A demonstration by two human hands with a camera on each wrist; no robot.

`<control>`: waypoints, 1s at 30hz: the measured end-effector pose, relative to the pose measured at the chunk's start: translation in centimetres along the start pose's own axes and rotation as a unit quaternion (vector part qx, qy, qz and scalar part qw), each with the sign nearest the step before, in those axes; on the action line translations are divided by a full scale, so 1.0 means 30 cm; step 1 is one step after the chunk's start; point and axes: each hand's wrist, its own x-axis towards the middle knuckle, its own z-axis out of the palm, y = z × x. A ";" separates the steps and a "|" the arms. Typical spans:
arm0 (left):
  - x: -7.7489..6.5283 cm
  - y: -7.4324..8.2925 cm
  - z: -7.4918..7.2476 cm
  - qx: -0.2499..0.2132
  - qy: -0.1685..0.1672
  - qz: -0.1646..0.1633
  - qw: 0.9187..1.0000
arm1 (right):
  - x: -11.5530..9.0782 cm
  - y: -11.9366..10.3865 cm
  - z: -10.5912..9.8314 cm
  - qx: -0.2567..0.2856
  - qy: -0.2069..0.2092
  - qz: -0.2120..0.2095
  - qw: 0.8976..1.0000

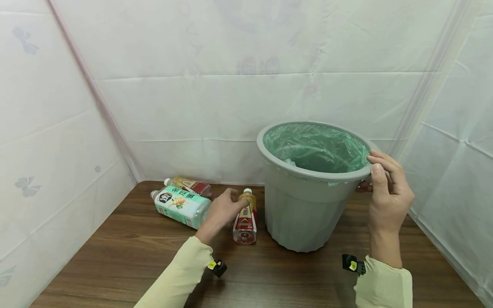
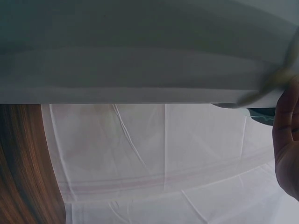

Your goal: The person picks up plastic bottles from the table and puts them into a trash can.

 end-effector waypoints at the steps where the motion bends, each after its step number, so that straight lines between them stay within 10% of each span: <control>1: 0.001 -0.002 0.004 0.002 -0.004 -0.004 1.000 | 0.000 0.000 -0.001 0.001 0.000 0.000 1.000; 30: 0.032 -0.089 0.041 -0.140 -0.101 -0.089 0.981 | 0.001 -0.001 0.001 0.000 0.002 0.002 1.000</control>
